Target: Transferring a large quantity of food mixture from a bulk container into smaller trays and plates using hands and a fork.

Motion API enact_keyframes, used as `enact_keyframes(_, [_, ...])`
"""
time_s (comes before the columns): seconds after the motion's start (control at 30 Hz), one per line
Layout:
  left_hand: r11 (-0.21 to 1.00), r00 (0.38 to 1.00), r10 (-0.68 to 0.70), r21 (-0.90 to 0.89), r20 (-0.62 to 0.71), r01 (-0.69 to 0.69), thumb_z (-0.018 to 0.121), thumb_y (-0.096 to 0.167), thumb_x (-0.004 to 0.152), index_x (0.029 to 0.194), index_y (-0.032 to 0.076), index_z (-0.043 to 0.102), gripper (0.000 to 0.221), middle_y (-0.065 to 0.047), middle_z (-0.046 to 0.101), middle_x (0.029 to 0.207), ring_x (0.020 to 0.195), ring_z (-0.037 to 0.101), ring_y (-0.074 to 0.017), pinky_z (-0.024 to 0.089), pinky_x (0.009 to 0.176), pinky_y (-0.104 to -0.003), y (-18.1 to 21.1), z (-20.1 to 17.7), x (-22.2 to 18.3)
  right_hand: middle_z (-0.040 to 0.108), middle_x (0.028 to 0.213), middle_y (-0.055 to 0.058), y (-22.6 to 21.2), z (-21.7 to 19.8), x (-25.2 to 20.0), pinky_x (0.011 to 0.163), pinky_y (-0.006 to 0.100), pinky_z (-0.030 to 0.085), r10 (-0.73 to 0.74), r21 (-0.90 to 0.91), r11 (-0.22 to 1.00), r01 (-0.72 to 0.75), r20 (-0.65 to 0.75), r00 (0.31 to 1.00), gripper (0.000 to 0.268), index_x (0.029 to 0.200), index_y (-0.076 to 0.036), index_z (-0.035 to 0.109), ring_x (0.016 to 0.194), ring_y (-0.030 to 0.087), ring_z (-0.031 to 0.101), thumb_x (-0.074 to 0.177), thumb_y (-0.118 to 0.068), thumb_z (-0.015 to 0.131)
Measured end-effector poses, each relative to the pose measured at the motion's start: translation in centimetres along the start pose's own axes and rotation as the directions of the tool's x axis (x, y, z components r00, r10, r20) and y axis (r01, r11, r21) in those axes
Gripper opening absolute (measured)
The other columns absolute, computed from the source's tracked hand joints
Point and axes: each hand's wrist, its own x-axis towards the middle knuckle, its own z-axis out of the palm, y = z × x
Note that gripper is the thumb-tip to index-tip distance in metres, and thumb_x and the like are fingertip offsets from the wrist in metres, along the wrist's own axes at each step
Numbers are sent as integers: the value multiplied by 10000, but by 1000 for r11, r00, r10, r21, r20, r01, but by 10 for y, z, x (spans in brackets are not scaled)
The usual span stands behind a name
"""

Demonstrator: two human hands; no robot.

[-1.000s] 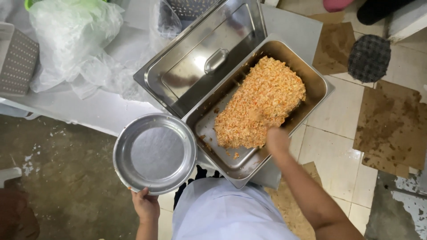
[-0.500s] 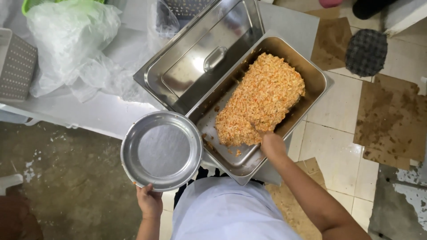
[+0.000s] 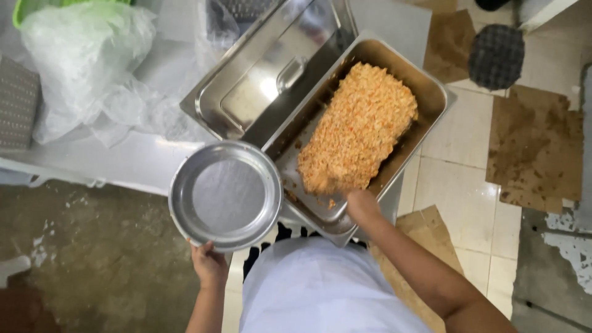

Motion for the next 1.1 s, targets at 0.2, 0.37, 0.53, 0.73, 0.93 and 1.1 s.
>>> enact_keyframes(0.2, [1000, 1000, 14, 0, 5, -14, 521, 46, 706, 1397, 239, 553, 718, -6, 633, 1204, 1084, 610, -193, 503, 792, -260, 1, -4, 5, 742, 1004, 158, -22, -21, 2, 744, 466, 546, 213, 361, 916, -176, -65, 975, 393, 1179, -143, 765, 895, 348, 721, 882, -40, 529])
enact_keyframes(0.37, [999, 999, 38, 6, 28, -38, 539, 45, 717, 1364, 154, 557, 657, -46, 626, 1220, 1114, 598, -223, 500, 873, -296, 11, -11, -5, 687, 908, 158, -19, -15, 16, 631, 451, 562, 284, 145, 949, -282, 1, 959, 407, 1220, -68, 632, 756, 330, 686, 857, 89, 535])
enact_keyframes(0.53, [999, 1000, 29, 35, 2, -29, 502, 50, 743, 1372, 171, 552, 642, -39, 621, 1230, 1133, 589, -221, 494, 905, -308, 9, -11, 0, 703, 1061, 148, -18, 12, 18, 613, 431, 594, 57, 89, 995, -46, -129, 990, 593, 1305, -89, 692, 900, 311, 690, 739, 86, 670])
enact_keyframes(0.73, [997, 997, 53, 58, 53, -56, 552, 30, 724, 1261, 156, 592, 553, -13, 642, 1110, 998, 610, -156, 491, 744, -241, -10, -12, 32, 820, 1034, 5, -20, -53, -15, 537, 278, 402, 133, 802, 545, -245, 206, 969, 285, 733, -101, 711, 547, 115, 494, 1000, -111, 610])
enact_keyframes(0.93, [998, 951, -36, 55, 307, 20, 552, -7, 667, 1287, 119, 591, 634, -52, 676, 1077, 966, 643, -183, 518, 745, -270, -33, 56, 38, 650, 1326, 158, -57, -55, -74, 914, 403, 534, -16, 538, 792, 290, -456, 890, 732, 1544, -227, 484, 1018, 310, 705, 869, 47, 409])
enact_keyframes(1.1, [967, 815, -253, 119, 522, 224, 522, -12, 704, 1349, 76, 581, 654, -91, 643, 1226, 1150, 576, -232, 438, 989, -303, -30, 129, 18, 518, 917, 95, -7, -37, -137, 757, 449, 460, -41, 102, 986, 130, -612, 790, 888, 1539, -251, 486, 807, 323, 518, 725, 98, 555])
